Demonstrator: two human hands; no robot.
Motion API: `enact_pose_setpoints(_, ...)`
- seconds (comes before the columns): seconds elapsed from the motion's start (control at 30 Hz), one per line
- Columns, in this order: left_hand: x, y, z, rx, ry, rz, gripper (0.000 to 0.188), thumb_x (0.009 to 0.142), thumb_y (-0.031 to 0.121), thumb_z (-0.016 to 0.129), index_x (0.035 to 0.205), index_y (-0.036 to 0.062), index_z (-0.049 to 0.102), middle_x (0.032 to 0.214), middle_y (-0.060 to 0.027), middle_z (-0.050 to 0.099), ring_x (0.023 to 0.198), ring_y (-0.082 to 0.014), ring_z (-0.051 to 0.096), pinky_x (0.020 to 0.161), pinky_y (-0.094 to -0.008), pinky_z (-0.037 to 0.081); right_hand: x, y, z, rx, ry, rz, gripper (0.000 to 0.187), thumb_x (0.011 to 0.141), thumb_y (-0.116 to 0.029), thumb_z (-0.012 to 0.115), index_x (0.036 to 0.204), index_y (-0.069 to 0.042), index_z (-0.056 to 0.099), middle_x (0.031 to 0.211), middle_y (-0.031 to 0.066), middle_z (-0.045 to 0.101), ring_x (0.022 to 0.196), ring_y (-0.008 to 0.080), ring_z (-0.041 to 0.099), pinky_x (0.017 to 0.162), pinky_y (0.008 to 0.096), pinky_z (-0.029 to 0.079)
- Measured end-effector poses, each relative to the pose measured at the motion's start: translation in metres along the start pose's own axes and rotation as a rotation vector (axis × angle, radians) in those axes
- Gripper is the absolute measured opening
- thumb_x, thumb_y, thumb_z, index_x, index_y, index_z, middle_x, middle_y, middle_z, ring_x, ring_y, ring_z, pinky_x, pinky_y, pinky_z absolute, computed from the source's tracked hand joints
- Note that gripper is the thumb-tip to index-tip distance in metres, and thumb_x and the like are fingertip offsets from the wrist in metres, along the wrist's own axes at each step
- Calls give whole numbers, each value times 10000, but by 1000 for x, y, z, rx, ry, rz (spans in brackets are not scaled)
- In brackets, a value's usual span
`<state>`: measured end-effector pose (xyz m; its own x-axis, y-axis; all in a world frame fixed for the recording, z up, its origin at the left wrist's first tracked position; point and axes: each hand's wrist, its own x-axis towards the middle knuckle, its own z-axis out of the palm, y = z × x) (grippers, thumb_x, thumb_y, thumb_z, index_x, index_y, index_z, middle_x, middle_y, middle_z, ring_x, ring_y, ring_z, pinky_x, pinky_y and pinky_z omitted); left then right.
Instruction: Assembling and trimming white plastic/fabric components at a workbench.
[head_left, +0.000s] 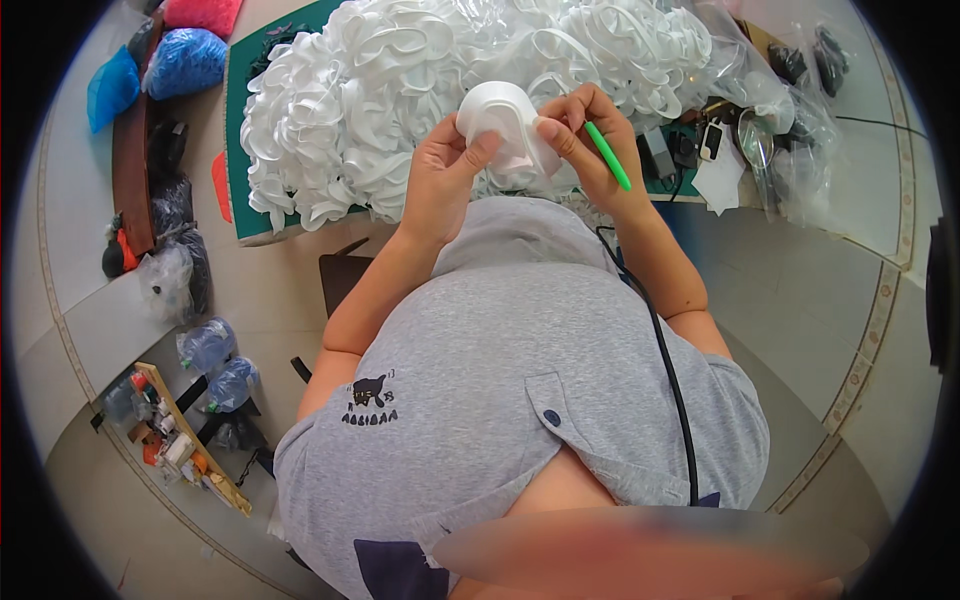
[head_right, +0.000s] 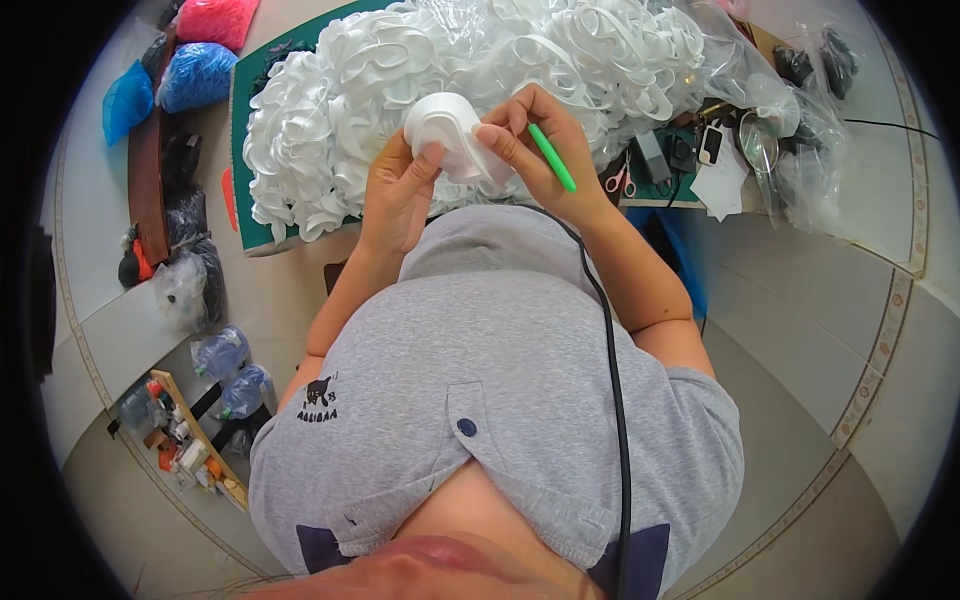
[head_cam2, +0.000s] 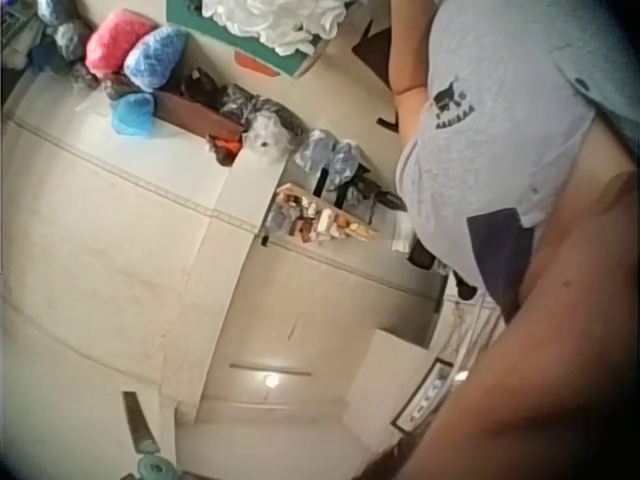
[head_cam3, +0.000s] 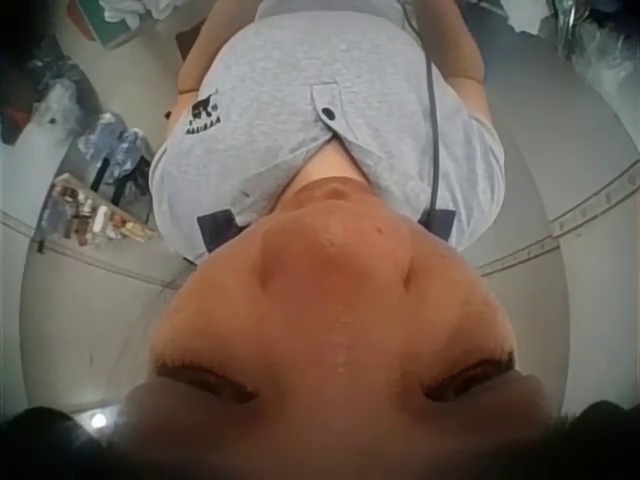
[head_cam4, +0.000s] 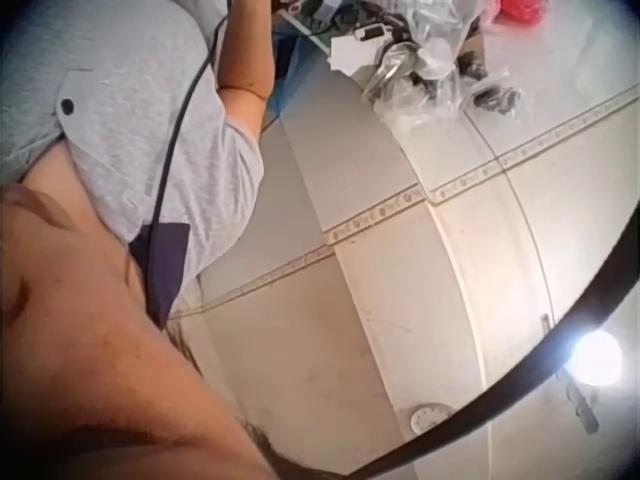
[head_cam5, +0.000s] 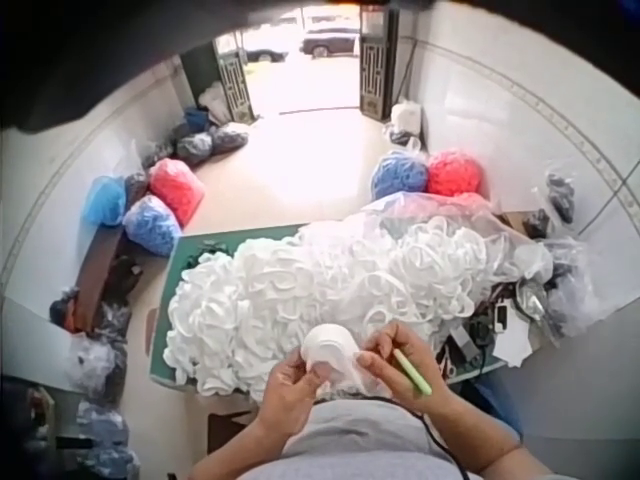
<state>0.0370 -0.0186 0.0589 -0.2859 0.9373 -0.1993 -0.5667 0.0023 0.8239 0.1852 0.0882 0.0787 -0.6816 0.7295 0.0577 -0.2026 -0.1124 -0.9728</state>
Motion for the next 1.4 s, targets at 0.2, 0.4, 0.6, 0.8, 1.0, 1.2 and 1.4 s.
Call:
enact_pose_setpoints(0.2, -8, 7, -2, -143, -156, -186, 303, 838, 116, 690, 1110, 4, 614, 995, -49, 658, 917, -114, 604, 827, -269, 470, 9, 12, -6, 145, 24, -69, 259, 884, -47, 622, 805, -106, 383, 877, 83, 608, 701, 83, 526, 609, 208, 423)
enact_pose_setpoints(0.4, -12, 7, -9, -20, -449, -444, 358, 788, 125, 720, 1107, 4, 612, 992, -52, 654, 901, -109, 606, 811, -268, 477, 17, 24, -25, 600, -5, 278, 231, 905, -8, 563, 812, -112, 380, 857, 79, 577, 659, 131, 538, 574, 233, 426)
enact_pose_setpoints(0.6, -8, 6, 5, -155, -122, -144, 417, 956, 301, 524, 1258, 13, 522, 1279, -70, 553, 1130, -169, 549, 937, -337, 463, 8, 17, -16, -358, 232, -134, 258, 908, -134, 621, 777, -79, 405, 815, 54, 589, 722, 84, 525, 675, 208, 422)
enact_pose_setpoints(0.8, -8, -2, 14, 156, -52, -10, 418, 997, 340, 430, 1240, 22, 549, 1109, -67, 631, 971, -147, 615, 850, -315, 484, -5, -7, 5, -400, 53, -153, 323, 853, -37, 667, 734, -83, 370, 821, 65, 647, 730, 74, 537, 676, 226, 446)
enact_pose_setpoints(1.0, 1, 3, -5, -256, 44, -137, 422, 1018, 364, 322, 1341, 120, 438, 1177, -137, 611, 1023, -213, 618, 860, -334, 513, -12, -21, -10, -168, -148, -373, 381, 821, 69, 634, 732, -115, 312, 829, 118, 644, 730, 127, 550, 660, 240, 436)
enact_pose_setpoints(1.2, 12, -2, -32, -589, 83, -80, 426, 1012, 405, 298, 1369, 195, 396, 1243, -129, 564, 1050, -234, 608, 869, -355, 540, -30, -39, -68, 263, -34, -331, 350, 837, -101, 671, 760, -155, 334, 696, 10, 441, 688, 157, 390, 674, 300, 330)
enact_pose_setpoints(1.4, 18, -5, -14, -338, 226, -187, 383, 1012, 378, 338, 1281, 141, 473, 902, -55, 642, 843, -196, 637, 702, -306, 532, -72, -11, -139, 459, 113, -258, 261, 834, -43, 656, 798, -134, 415, 773, 15, 446, 759, 159, 405, 729, 297, 345)
